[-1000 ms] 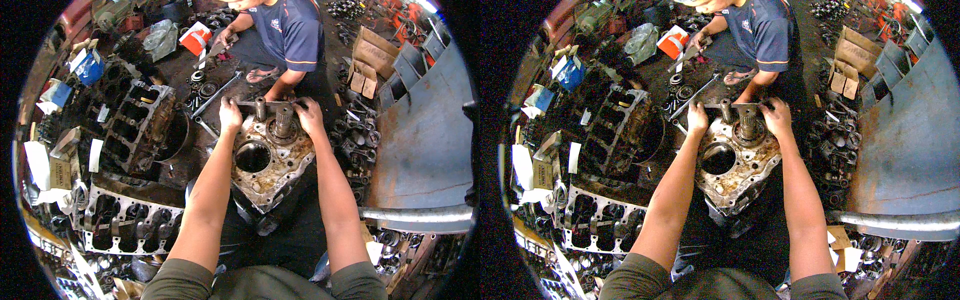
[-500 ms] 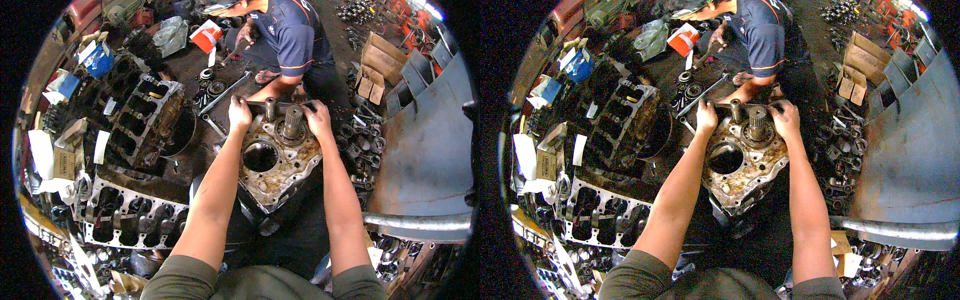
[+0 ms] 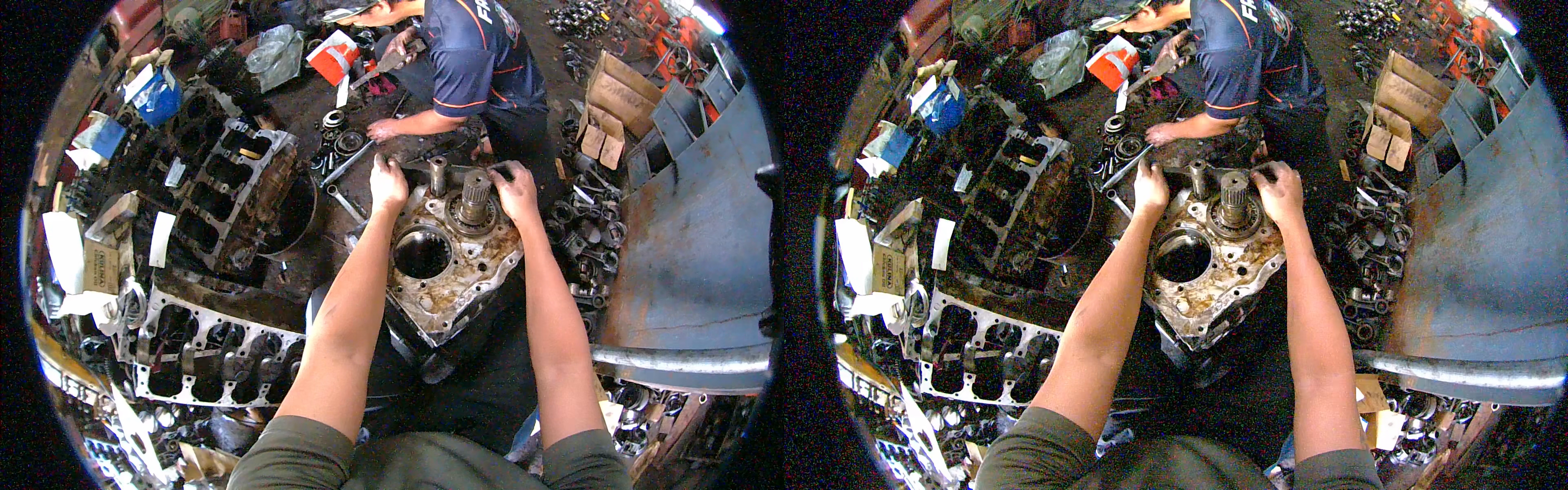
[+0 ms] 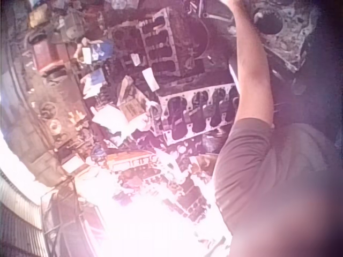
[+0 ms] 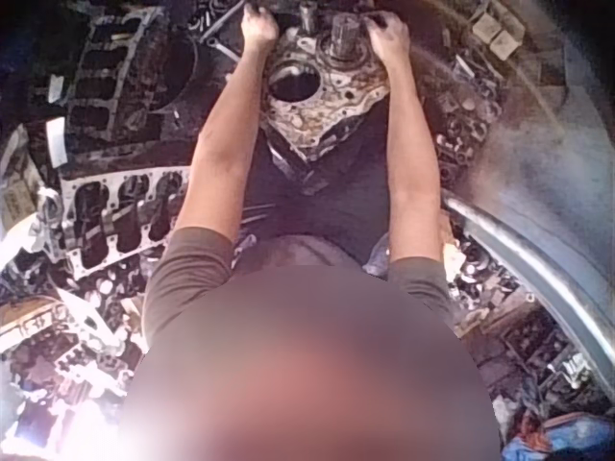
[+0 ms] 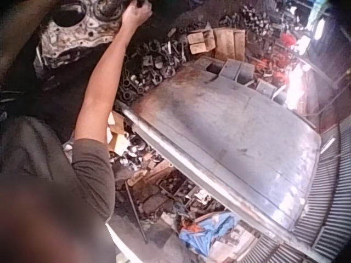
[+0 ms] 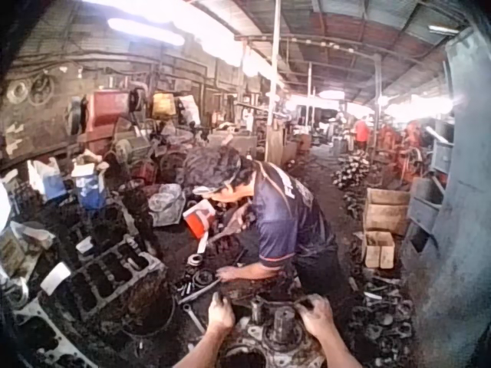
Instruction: The person assists a coworker in disassembling a gearbox casing. They hold the casing steady while the coworker uses a hammer and punch to remove a shaft, then they lift and rotate the casing to extract internal gears and shafts by hand.
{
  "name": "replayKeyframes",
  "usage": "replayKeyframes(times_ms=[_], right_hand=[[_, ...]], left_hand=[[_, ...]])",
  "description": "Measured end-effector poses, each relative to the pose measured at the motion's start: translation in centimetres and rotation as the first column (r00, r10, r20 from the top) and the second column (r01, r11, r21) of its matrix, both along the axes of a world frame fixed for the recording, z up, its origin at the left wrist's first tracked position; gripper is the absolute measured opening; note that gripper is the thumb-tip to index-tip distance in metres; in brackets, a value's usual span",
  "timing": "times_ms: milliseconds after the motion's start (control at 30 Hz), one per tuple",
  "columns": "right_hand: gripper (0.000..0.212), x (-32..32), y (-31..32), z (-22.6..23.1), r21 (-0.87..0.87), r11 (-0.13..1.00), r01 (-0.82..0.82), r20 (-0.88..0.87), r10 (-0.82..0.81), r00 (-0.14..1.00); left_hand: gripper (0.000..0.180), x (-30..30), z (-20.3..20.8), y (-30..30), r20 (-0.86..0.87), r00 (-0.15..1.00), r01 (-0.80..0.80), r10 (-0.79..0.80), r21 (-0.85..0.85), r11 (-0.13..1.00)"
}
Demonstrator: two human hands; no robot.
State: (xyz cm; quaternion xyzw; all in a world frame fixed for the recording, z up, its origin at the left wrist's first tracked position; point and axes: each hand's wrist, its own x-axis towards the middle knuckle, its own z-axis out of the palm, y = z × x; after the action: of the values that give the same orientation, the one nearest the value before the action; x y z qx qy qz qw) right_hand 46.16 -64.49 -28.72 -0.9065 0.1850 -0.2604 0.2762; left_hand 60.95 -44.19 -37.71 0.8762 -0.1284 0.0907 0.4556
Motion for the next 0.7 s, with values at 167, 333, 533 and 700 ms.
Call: replayKeyframes(times_ms=[167, 333, 533, 700], right_hand=[[0.025, 0.2, -0.4, -0.5, -0.019, 1.000, -0.007, -0.028, 0.007, 1.000], [0.025, 0.4, -1.0, -1.2, -0.003, 0.999, -0.047, -0.021, 0.047, 0.999], [0.028, 0.4, -1.1, -1.4, -0.003, 1.000, -0.024, -0.024, 0.024, 0.999], [0.029, 0.5, -1.1, -1.6, 0.018, 1.000, -0.012, -0.021, 0.013, 1.000]], left_hand=[[0.049, -0.6, 0.9, -0.1, -0.077, 0.996, -0.056, 0.045, -0.143, 0.988], [0.051, -1.4, 3.1, 0.3, -0.238, 0.971, -0.030, -0.004, -0.139, 0.990], [0.049, -0.8, 1.9, 0.1, -0.214, 0.977, -0.017, -0.005, -0.104, 0.994], [0.042, -0.2, 0.8, 0.1, -0.089, 0.995, 0.042, -0.043, -0.016, 0.999]])
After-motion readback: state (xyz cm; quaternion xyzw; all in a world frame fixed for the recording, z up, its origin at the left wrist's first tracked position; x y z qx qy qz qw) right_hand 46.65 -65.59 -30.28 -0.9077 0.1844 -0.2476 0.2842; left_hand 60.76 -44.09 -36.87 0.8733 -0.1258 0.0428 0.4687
